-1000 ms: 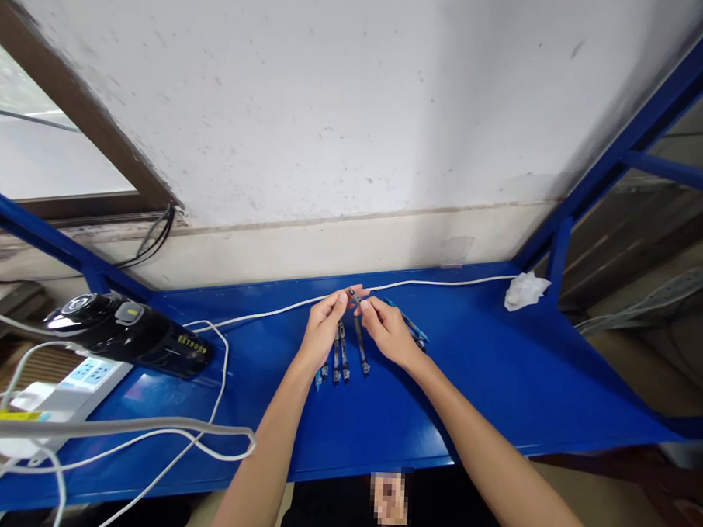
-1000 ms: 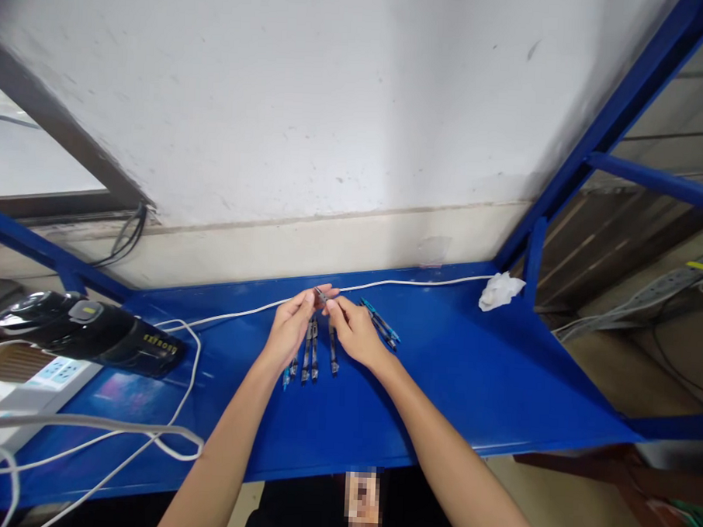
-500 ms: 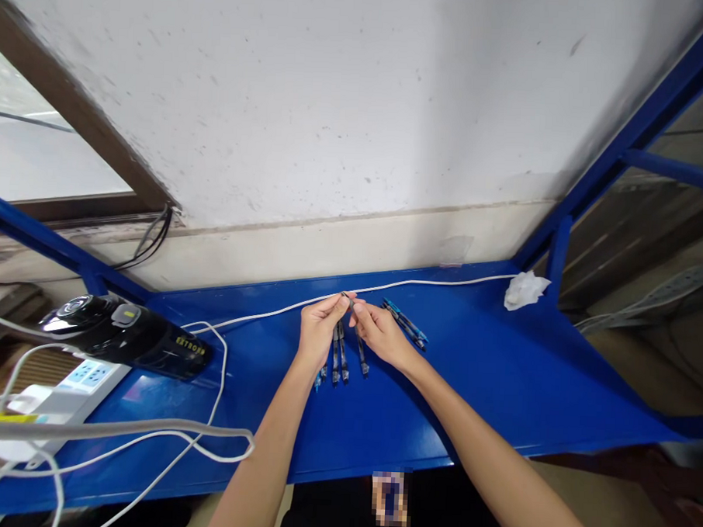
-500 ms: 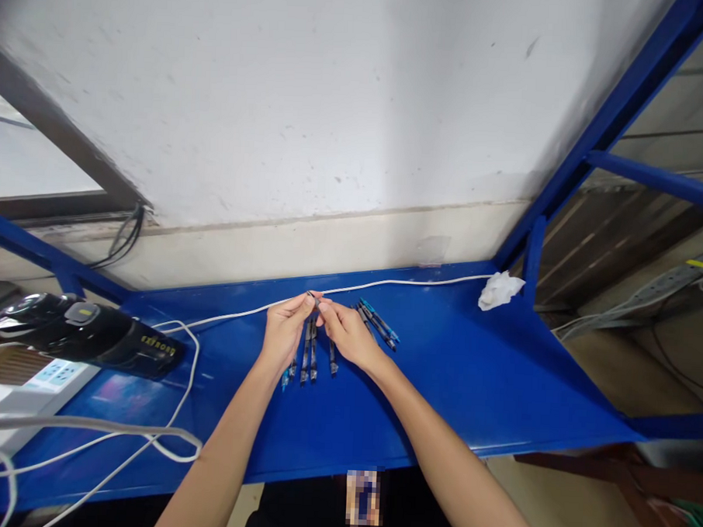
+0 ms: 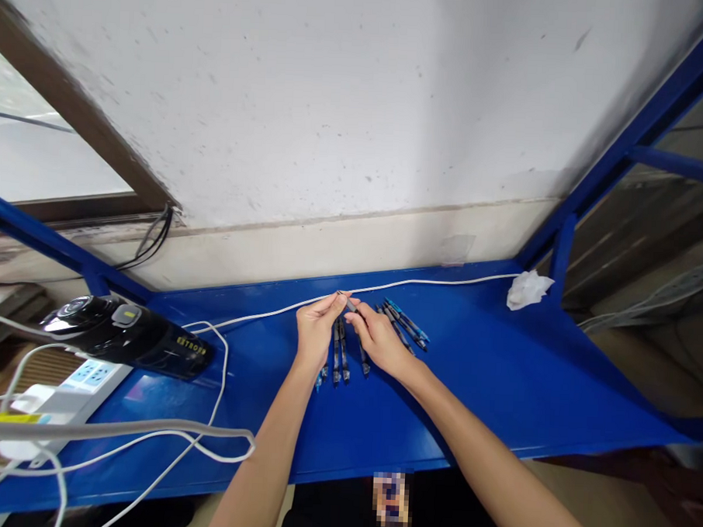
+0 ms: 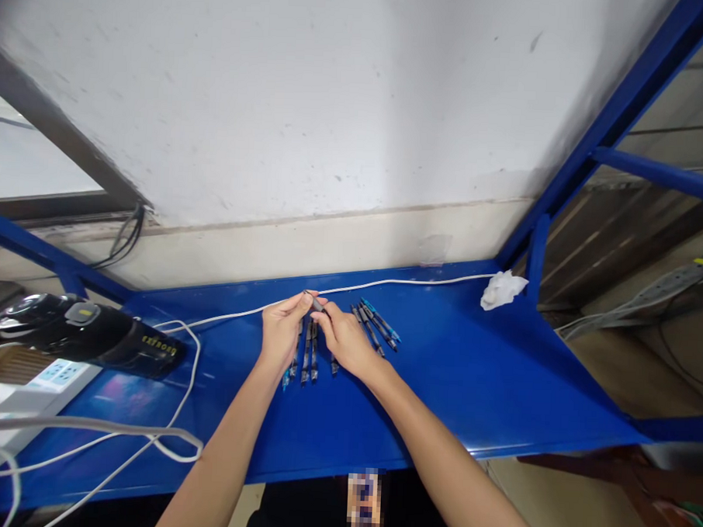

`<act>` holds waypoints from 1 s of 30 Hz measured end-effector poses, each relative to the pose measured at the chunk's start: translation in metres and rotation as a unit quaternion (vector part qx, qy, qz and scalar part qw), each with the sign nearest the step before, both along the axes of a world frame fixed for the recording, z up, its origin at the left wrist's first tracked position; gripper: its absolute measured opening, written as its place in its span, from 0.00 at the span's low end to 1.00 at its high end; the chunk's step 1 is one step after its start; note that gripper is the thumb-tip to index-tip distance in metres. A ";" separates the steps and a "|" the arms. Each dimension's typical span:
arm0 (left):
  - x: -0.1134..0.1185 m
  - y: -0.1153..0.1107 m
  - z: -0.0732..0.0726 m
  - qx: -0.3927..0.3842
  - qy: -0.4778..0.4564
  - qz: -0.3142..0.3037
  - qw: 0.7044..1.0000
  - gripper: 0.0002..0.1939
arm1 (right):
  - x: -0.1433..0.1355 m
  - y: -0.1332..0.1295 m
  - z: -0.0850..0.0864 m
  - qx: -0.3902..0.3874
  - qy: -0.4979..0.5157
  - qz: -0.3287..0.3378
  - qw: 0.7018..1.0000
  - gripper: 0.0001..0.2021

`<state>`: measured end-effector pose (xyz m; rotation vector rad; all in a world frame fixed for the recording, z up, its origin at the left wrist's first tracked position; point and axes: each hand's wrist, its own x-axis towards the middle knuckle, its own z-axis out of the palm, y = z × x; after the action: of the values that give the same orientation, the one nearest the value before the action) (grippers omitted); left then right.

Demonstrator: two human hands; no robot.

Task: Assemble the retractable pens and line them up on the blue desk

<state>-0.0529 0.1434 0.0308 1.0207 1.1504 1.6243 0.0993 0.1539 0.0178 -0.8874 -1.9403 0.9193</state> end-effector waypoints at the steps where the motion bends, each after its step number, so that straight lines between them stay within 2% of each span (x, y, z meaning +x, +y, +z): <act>1: 0.001 0.000 0.001 -0.002 0.001 0.008 1.000 0.18 | -0.001 0.000 -0.001 0.021 -0.022 -0.010 0.999 0.15; 6: 0.003 -0.001 0.003 -0.011 0.033 0.061 0.998 0.15 | 0.003 0.002 -0.006 0.075 -0.153 -0.043 0.984 0.12; 9: 0.004 -0.001 0.004 -0.010 0.033 0.061 0.998 0.15 | 0.007 0.004 -0.006 0.097 -0.185 -0.051 0.977 0.11; 11: 0.004 -0.001 0.007 0.002 0.022 0.030 0.999 0.17 | 0.009 0.005 -0.005 0.102 -0.180 -0.049 0.977 0.12; 14: 0.004 -0.003 0.011 0.022 -0.008 -0.071 0.997 0.22 | 0.011 0.005 -0.002 0.088 -0.155 -0.044 0.983 0.12; 16: 0.004 -0.004 0.013 0.028 -0.035 -0.120 0.992 0.21 | 0.012 0.004 -0.001 0.078 -0.131 -0.038 0.988 0.13; 17: 0.003 -0.004 0.012 0.028 -0.045 -0.125 0.991 0.20 | 0.011 0.004 0.000 0.078 -0.120 -0.032 0.989 0.14; 19: 0.002 -0.003 0.011 0.023 -0.050 -0.103 0.993 0.16 | 0.011 0.003 0.000 0.082 -0.106 -0.021 0.991 0.15; 22: 0.001 -0.002 0.007 0.005 -0.022 -0.037 0.999 0.14 | 0.009 0.002 -0.002 0.088 -0.131 -0.016 0.987 0.14; 24: 0.002 -0.001 0.006 0.006 0.000 0.007 1.000 0.14 | 0.008 0.001 -0.004 0.094 -0.161 -0.024 0.982 0.12; 26: 0.002 -0.001 0.007 0.015 0.004 0.017 1.000 0.16 | 0.009 0.002 -0.005 0.102 -0.175 -0.032 0.979 0.12; 30: 0.004 -0.004 0.012 0.027 -0.032 -0.091 0.995 0.22 | 0.011 0.004 -0.001 0.107 -0.149 -0.056 0.981 0.12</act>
<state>-0.0493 0.1395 0.0430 1.0697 0.9468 1.5383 0.1106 0.1579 0.0165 -1.0407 -2.1673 0.5217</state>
